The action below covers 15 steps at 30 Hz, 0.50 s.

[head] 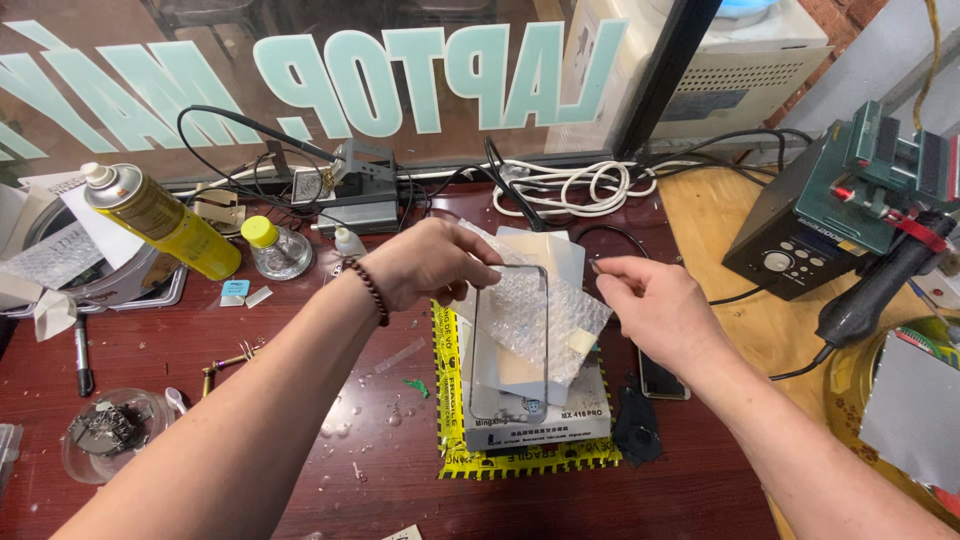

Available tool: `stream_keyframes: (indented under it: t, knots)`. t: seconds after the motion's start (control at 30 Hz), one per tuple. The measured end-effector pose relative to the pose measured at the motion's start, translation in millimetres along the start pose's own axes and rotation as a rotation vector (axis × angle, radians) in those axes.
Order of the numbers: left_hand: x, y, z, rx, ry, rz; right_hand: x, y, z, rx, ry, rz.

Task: The person works on a disassembled smartphone at a repair bench, applying liquid from a small bottle onto the phone body, lifting off the old screen, and using a blue electric screwdriver on the device. They then clean the metal frame, press a new screen assembly into place, and wrap the frame in bubble wrap.

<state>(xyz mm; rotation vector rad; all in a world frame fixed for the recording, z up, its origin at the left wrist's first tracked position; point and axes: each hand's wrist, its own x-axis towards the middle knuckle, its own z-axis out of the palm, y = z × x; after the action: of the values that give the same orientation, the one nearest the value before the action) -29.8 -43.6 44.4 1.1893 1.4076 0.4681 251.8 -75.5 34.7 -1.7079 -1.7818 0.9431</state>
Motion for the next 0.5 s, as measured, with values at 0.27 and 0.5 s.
stream_keyframes:
  t: [0.27,0.5]
  knots:
    - [15,7,40,0.636,0.278,0.408,-8,-17,15,-0.150,-0.031,-0.088]
    - [-27,1,75,0.658,0.631,0.388,-9,-17,18,-0.233,-0.053,-0.032]
